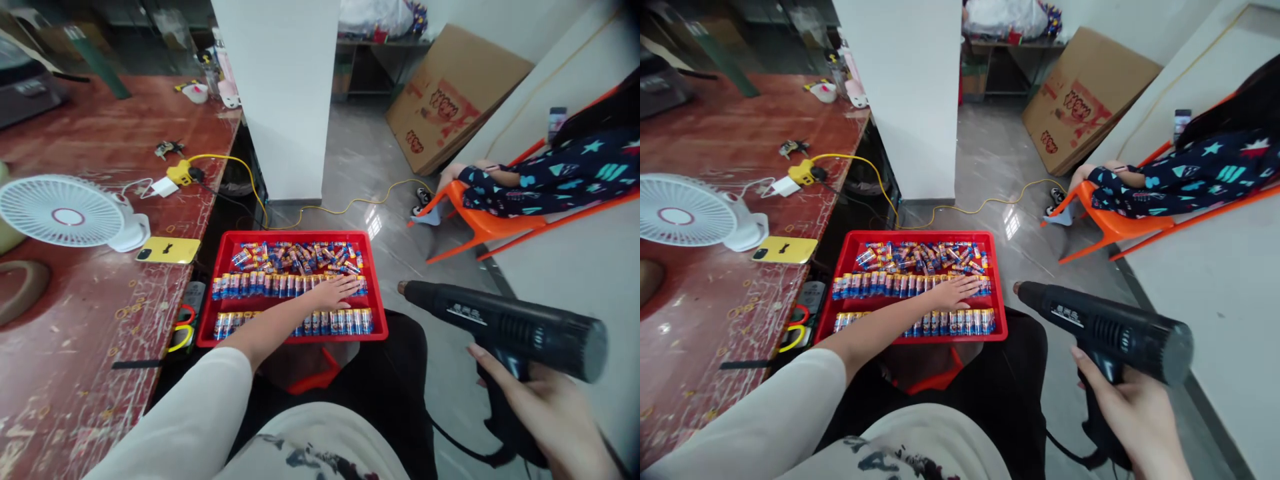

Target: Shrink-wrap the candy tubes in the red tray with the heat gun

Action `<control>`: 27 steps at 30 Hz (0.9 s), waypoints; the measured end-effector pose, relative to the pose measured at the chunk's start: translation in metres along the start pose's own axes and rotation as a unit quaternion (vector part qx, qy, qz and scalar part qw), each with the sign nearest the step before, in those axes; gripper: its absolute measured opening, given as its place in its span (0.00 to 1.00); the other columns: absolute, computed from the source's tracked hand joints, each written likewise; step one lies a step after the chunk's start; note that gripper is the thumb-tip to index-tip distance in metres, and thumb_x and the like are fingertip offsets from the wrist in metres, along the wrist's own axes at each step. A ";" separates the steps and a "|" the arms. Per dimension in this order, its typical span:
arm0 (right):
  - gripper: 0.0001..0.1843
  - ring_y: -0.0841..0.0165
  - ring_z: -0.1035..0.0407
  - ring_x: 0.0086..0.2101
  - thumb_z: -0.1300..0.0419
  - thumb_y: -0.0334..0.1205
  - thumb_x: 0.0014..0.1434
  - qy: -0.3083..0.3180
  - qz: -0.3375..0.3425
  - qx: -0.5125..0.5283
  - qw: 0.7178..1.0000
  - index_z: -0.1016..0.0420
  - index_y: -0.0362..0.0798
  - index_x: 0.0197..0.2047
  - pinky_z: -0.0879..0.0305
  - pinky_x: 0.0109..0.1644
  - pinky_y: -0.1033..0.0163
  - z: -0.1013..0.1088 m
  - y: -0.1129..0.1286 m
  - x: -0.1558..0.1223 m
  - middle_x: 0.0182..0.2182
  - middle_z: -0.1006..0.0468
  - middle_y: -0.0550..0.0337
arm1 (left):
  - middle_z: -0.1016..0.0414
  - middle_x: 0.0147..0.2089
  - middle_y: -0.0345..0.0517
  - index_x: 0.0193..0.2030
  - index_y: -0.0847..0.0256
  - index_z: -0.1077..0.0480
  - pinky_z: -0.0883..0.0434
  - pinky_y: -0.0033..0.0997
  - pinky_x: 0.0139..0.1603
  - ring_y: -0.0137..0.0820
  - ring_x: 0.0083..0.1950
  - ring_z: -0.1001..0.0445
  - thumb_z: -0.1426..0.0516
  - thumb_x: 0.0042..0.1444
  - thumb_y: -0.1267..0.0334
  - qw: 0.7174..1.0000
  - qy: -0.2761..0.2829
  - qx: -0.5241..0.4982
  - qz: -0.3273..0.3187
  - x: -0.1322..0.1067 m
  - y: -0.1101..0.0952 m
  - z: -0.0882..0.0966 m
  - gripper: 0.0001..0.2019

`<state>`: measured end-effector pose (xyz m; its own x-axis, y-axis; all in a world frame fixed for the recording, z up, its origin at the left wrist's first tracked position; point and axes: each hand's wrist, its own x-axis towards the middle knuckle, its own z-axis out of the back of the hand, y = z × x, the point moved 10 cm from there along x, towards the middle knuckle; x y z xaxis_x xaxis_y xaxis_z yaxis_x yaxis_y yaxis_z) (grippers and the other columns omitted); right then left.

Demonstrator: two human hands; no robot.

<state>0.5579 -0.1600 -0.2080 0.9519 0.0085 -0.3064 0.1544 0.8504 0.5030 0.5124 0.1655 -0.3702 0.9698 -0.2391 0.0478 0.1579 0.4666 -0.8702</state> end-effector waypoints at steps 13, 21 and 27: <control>0.33 0.71 0.45 0.16 0.43 0.74 0.43 0.096 0.105 -0.057 0.988 0.41 0.51 0.17 0.49 0.21 0.65 -0.066 0.067 -0.008 0.10 0.42 0.65 | 0.30 0.62 0.60 0.51 0.64 0.27 0.45 0.45 0.71 0.44 0.68 0.37 0.45 0.63 0.59 0.761 -0.379 -0.385 0.359 -0.159 0.017 0.034 0.14; 0.30 0.67 0.39 0.16 0.39 0.70 0.44 0.045 0.119 -0.013 0.992 0.34 0.49 0.17 0.46 0.19 0.64 -0.051 0.074 -0.001 0.10 0.36 0.61 | 0.56 0.72 0.76 0.72 0.79 0.61 0.29 0.38 0.61 0.50 0.72 0.49 0.50 0.64 0.66 0.378 -0.383 -0.747 0.391 -0.102 0.010 -0.039 0.35; 0.29 0.60 0.31 0.19 0.35 0.67 0.41 0.028 -0.015 -0.004 0.999 0.26 0.46 0.23 0.40 0.21 0.61 -0.021 0.026 0.006 0.14 0.28 0.56 | 0.53 0.72 0.73 0.70 0.77 0.54 0.30 0.43 0.61 0.49 0.72 0.47 0.51 0.62 0.70 0.367 -0.387 -0.755 0.381 -0.053 0.031 -0.031 0.31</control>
<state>0.5618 -0.1271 -0.2140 0.9305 0.0111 -0.3660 0.1809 0.8551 0.4858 0.4600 0.1662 -0.4144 0.4797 0.0570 -0.8756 0.0685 -0.9973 -0.0273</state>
